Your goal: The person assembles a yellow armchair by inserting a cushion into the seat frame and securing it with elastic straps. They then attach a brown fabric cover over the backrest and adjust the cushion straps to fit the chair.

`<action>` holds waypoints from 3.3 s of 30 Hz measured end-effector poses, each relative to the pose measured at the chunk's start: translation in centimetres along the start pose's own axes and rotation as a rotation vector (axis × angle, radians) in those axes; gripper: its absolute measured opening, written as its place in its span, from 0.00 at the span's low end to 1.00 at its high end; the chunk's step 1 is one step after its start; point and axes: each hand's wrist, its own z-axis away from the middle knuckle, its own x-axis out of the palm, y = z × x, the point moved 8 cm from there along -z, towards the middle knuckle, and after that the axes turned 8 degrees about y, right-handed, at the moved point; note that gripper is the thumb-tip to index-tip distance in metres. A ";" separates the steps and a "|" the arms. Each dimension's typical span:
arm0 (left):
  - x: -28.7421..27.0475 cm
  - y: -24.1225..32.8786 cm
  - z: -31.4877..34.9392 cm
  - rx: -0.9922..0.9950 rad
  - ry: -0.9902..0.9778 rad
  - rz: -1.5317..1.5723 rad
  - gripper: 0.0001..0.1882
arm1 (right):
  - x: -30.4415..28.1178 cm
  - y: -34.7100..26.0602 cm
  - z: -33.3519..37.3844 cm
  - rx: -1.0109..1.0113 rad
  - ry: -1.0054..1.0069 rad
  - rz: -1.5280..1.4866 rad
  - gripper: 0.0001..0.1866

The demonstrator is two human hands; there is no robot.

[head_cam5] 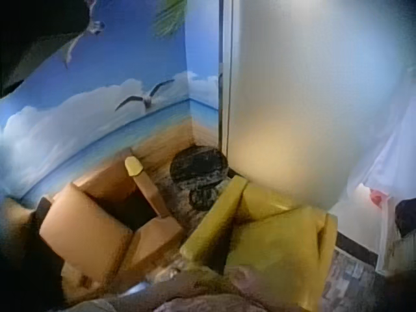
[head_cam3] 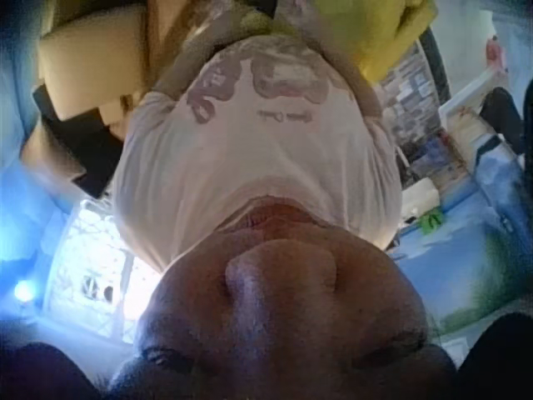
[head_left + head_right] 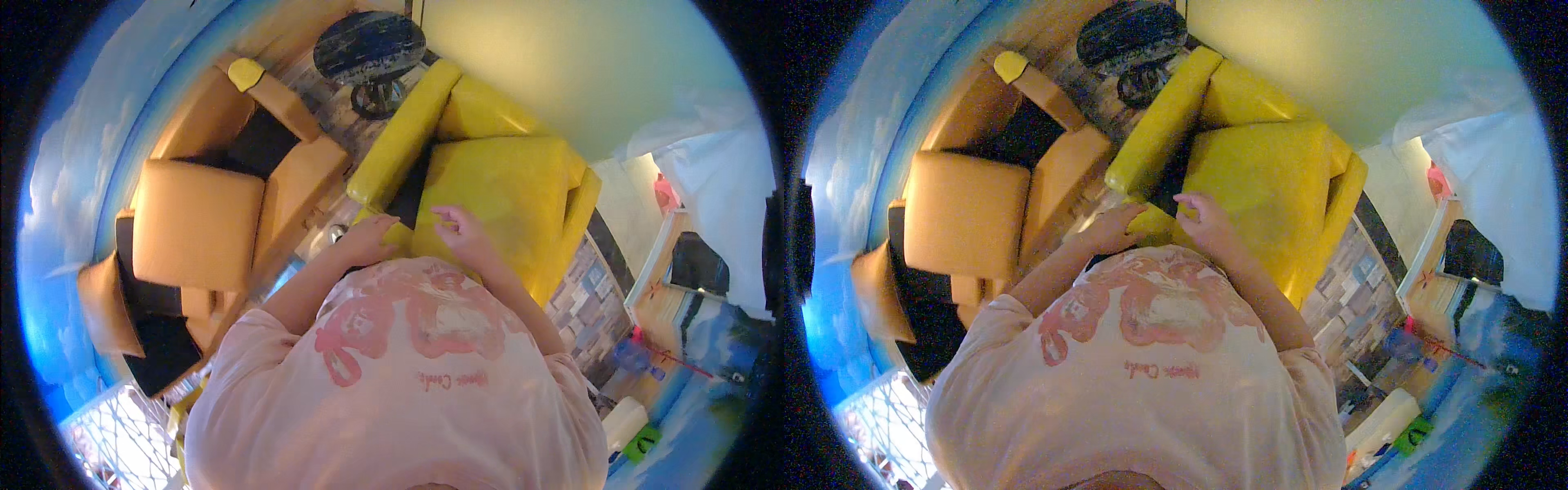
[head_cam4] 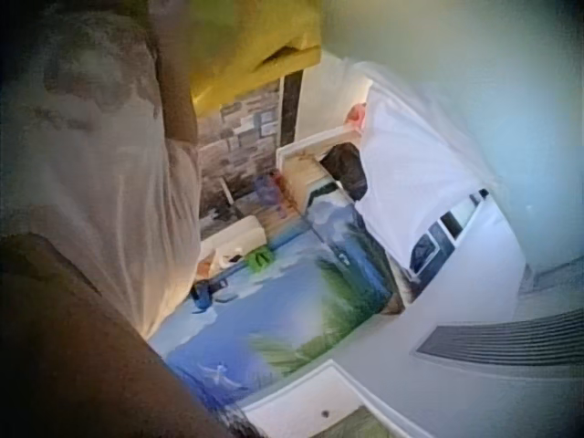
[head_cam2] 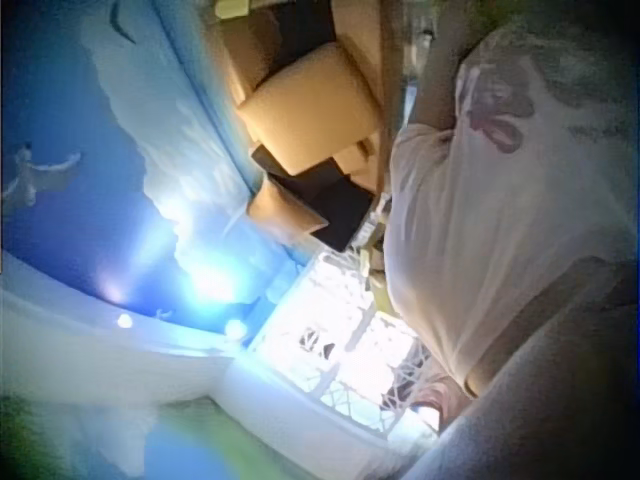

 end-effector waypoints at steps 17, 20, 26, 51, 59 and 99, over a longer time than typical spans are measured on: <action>-28.8 -42.2 -9.1 -0.243 0.564 0.206 0.14 | 33.4 -11.8 -28.7 0.066 -0.106 0.028 0.16; -31.2 -48.8 -12.1 -0.286 0.707 0.235 0.14 | 36.8 -13.0 -32.9 0.025 -0.051 -0.023 0.17; -31.1 -58.5 -20.0 -0.488 0.590 -0.145 0.40 | 40.0 -10.6 -36.2 0.137 -0.187 0.076 0.16; -25.3 -39.2 -19.0 -0.340 0.302 0.665 0.18 | 29.3 -9.3 -32.6 0.393 0.177 0.060 0.28; -20.9 -27.3 -16.2 -0.155 -0.031 0.957 0.13 | 26.1 -8.4 -28.1 0.476 0.418 -0.171 0.26; 1.9 -19.6 -49.4 -0.278 -0.545 0.348 0.53 | 5.1 0.9 -20.9 0.877 0.879 -0.175 0.16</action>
